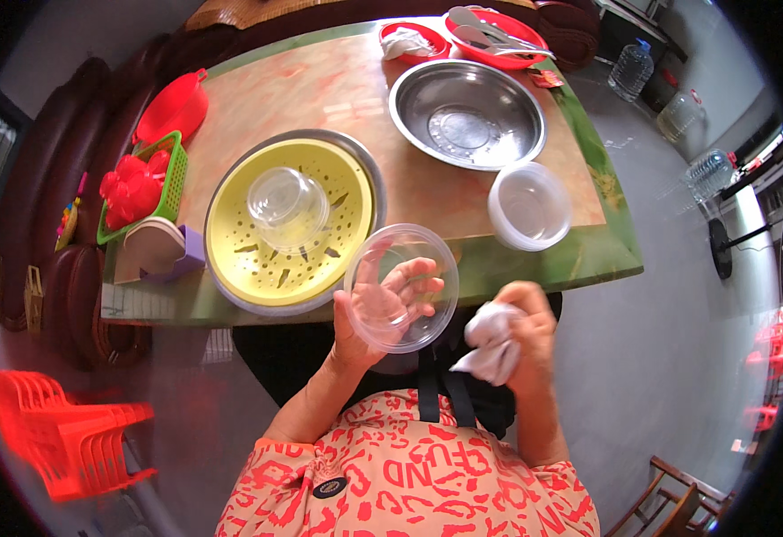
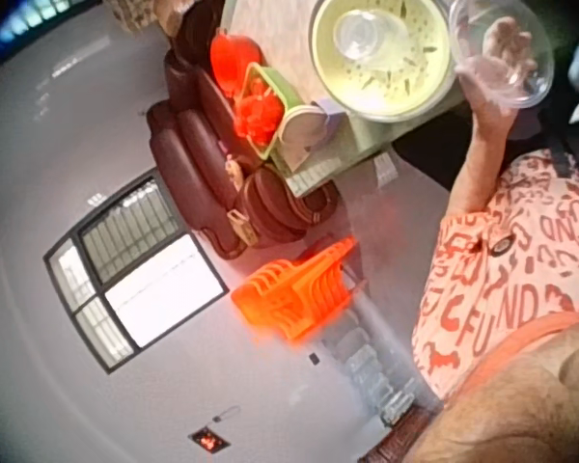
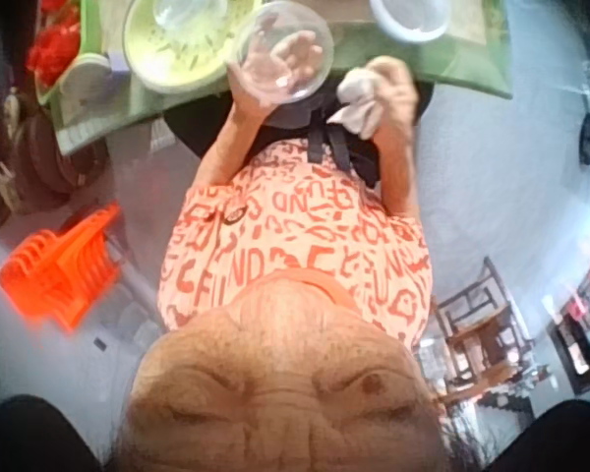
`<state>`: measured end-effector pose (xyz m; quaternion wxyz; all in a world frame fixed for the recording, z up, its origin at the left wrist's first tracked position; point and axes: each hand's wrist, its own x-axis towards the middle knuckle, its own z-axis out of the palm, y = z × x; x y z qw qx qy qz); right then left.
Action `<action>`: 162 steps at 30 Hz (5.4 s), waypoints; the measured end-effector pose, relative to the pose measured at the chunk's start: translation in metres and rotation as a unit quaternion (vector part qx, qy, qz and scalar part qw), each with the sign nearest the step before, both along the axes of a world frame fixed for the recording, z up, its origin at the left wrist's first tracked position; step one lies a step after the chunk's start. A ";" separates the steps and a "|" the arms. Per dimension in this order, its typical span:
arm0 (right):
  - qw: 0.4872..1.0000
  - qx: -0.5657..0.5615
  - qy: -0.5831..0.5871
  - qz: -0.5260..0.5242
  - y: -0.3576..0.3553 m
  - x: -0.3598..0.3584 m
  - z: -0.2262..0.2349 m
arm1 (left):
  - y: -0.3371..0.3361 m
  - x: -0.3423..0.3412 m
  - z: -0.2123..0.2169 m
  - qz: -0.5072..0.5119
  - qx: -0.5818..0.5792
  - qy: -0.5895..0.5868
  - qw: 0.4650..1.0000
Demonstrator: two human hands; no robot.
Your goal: The person wipes the interior and exterior of several small, clear plastic bowls using a white cloth. They handle the bowls one at a time, rotating them to clean all surfaces, and place the finished items into a yellow colander on the table.
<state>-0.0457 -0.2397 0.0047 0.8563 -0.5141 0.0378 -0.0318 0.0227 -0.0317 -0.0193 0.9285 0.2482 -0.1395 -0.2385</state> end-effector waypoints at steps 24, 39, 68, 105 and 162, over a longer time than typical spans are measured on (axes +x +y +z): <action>0.752 -0.569 -0.302 0.140 0.031 0.021 0.034 | -0.007 -0.010 0.009 0.011 0.145 -0.037 0.989; 0.713 -0.654 -0.239 0.087 0.034 0.028 0.025 | -0.020 -0.011 0.012 0.003 0.126 0.030 0.992; 0.836 -0.493 -0.241 -0.005 0.048 0.029 0.034 | -0.019 -0.015 0.003 -0.029 0.114 0.025 0.993; 0.797 -0.457 -0.330 0.217 0.021 0.011 0.054 | -0.018 -0.018 0.019 -0.083 0.110 -0.019 0.990; 0.743 -0.578 -0.263 0.212 0.018 0.020 0.026 | -0.016 -0.022 0.009 -0.006 0.183 0.034 0.983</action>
